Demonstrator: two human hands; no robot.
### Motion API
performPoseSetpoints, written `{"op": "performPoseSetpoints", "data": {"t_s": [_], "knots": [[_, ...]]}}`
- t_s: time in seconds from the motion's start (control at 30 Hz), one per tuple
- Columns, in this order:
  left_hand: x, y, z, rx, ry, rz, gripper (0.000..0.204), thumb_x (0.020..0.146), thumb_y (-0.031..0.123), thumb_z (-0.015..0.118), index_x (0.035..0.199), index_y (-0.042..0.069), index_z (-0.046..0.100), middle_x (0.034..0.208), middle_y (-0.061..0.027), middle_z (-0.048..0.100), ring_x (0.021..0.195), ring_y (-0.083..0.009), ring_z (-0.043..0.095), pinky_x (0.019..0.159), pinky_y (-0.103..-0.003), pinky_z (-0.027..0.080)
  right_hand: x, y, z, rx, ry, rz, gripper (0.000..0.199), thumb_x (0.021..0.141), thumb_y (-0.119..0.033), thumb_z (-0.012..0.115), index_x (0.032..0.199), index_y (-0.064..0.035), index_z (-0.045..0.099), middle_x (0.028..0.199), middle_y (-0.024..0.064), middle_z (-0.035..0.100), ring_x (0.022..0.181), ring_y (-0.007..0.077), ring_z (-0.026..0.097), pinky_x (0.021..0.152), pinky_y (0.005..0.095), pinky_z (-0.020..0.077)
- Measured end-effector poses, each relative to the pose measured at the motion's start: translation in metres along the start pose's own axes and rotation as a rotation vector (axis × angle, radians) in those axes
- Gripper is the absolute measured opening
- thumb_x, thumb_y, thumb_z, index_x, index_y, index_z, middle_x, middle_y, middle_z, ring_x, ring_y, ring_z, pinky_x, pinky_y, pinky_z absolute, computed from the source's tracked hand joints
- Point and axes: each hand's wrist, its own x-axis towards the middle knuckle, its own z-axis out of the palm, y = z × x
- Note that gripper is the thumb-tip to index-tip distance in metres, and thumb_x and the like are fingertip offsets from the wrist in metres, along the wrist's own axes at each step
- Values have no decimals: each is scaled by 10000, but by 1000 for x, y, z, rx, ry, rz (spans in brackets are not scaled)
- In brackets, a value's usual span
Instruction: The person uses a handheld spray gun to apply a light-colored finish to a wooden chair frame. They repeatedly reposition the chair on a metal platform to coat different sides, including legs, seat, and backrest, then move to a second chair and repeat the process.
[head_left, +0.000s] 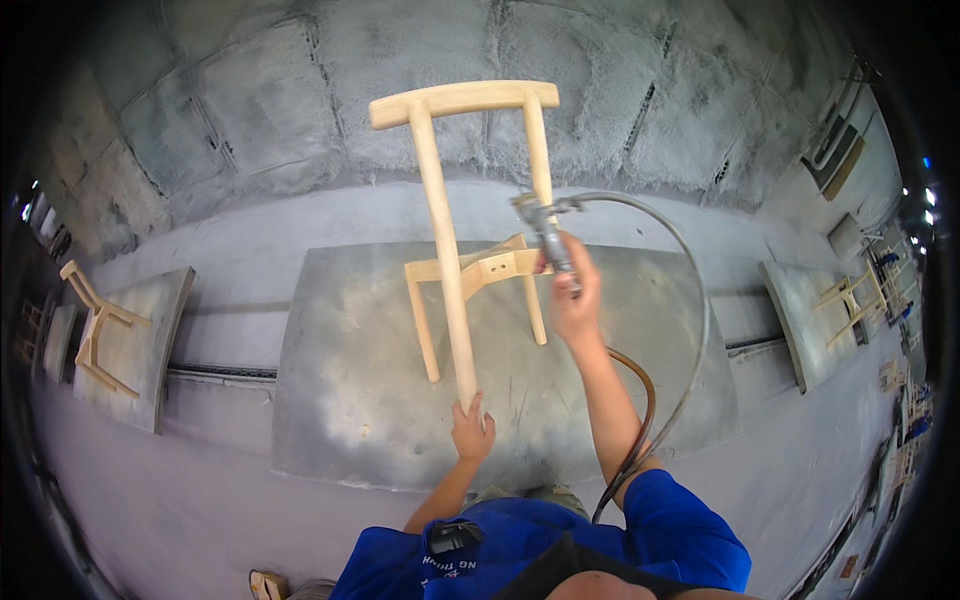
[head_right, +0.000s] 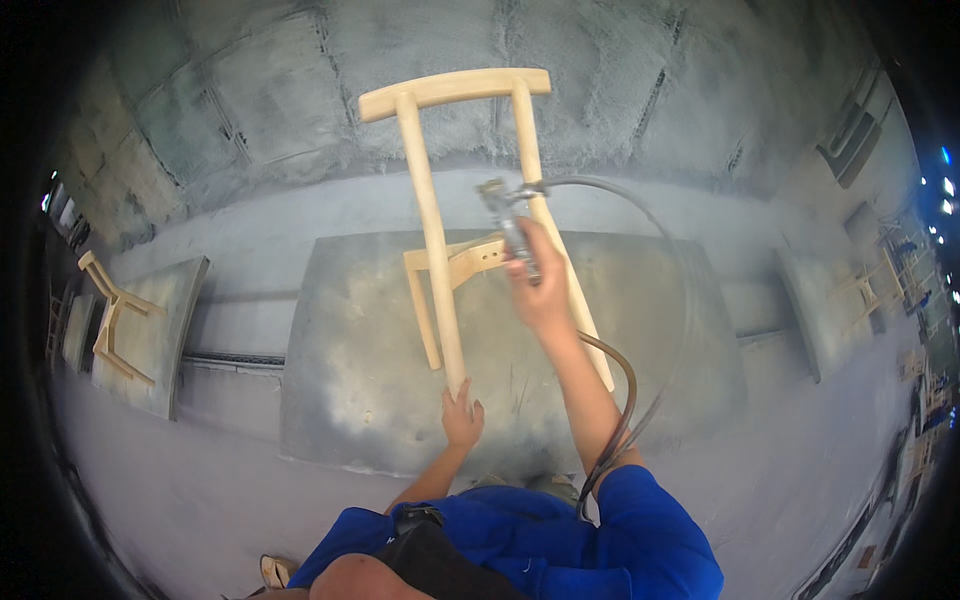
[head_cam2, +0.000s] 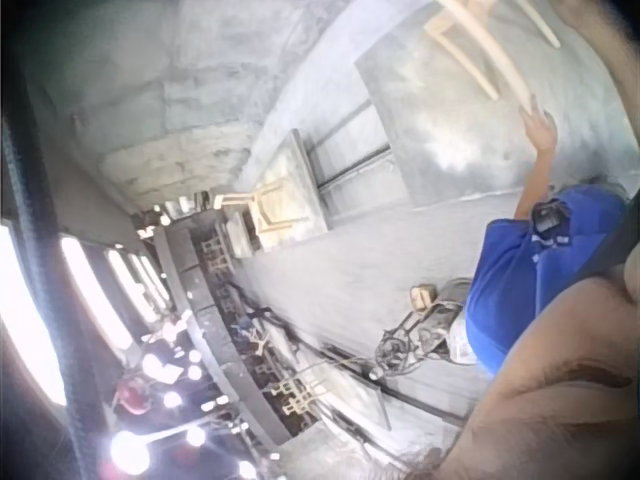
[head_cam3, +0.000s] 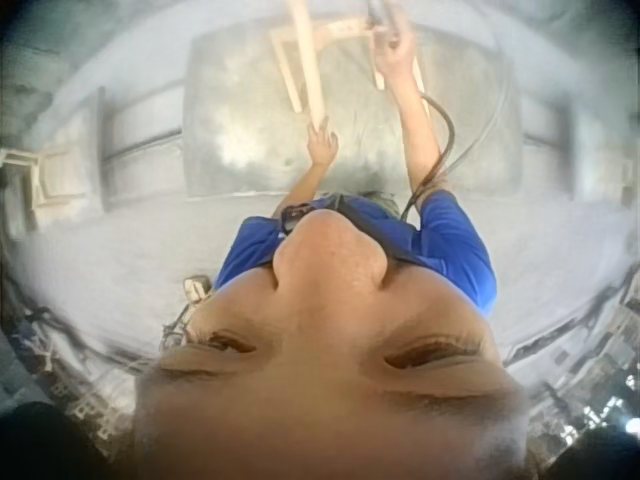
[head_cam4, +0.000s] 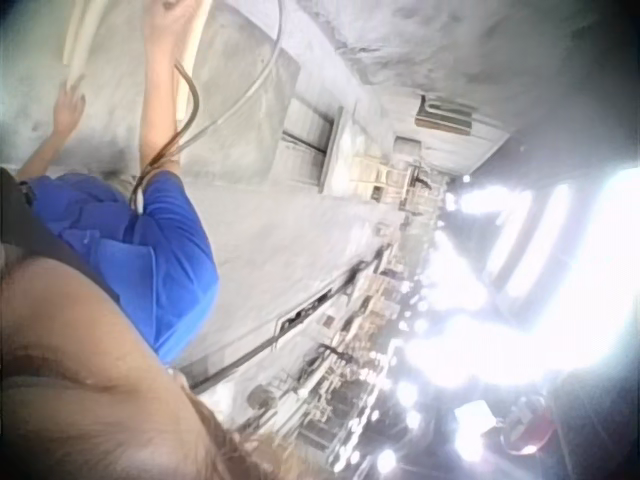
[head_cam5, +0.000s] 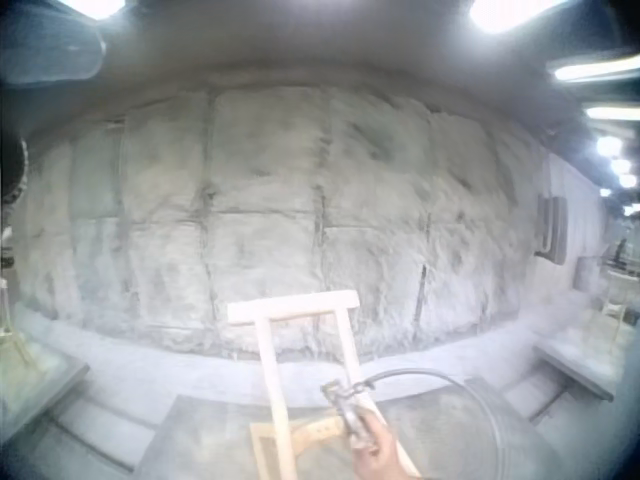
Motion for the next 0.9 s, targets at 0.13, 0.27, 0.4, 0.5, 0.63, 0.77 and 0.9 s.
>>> {"op": "performPoseSetpoints", "data": {"t_s": [0.13, 0.27, 0.4, 0.5, 0.63, 0.77, 0.9], "knots": [[-6, 0, -3, -44, 7, -2, 605, 847, 151, 631, 1432, 265, 528, 1253, -199, 512, 932, -375, 637, 746, -456, 559, 9, -29, 53, 100, -190, 77, 823, 976, -737, 382, 1201, 20, 613, 856, 52, 631, 711, 88, 561, 547, 248, 410], [-15, -3, -3, -65, -23, -33, 599, 853, 141, 631, 1435, 241, 528, 1266, -208, 509, 941, -389, 637, 762, -458, 551, 42, -55, 43, 258, -158, 325, 845, 971, -772, 290, 1065, -4, 629, 804, 41, 638, 671, 86, 598, 493, 215, 416], [-32, -10, 2, -45, -54, -32, 613, 863, 131, 627, 1454, 241, 508, 1279, -217, 501, 937, -401, 637, 768, -461, 546, 83, -63, -19, 189, -22, 324, 849, 961, -796, 231, 956, -44, 626, 733, 26, 623, 631, 90, 610, 445, 207, 394], [-47, -18, 9, -2, -100, -22, 595, 892, 137, 617, 1463, 248, 492, 1283, -223, 493, 930, -410, 638, 773, -465, 546, 82, -65, -82, 165, 131, 393, 792, 1007, -734, 234, 1046, -46, 625, 737, 19, 609, 626, 96, 592, 444, 219, 362], [-68, -31, 11, -7, -163, 41, 553, 929, 158, 611, 1461, 245, 487, 1300, -250, 477, 952, -426, 640, 777, -479, 547, 51, -66, -166, 220, 275, 427, 857, 967, -787, 257, 1123, -22, 612, 772, 38, 613, 649, 112, 601, 438, 219, 349], [-91, -36, 1, 30, -389, 10, 522, 937, 207, 631, 1441, 225, 497, 1348, -291, 450, 1004, -465, 627, 813, -508, 542, -3, -66, -236, 207, 417, 486, 967, 907, -855, 262, 1189, 18, 566, 813, 63, 595, 677, 130, 588, 438, 214, 353], [-102, -7, -24, -5, -289, 199, 562, 952, 245, 626, 1475, 134, 452, 1474, -352, 342, 1257, -531, 481, 1035, -574, 423, -88, -72, -294, 84, 388, 536, 1039, 858, -902, 273, 1242, 22, 554, 851, 75, 604, 732, 135, 588, 465, 213, 374]]}}
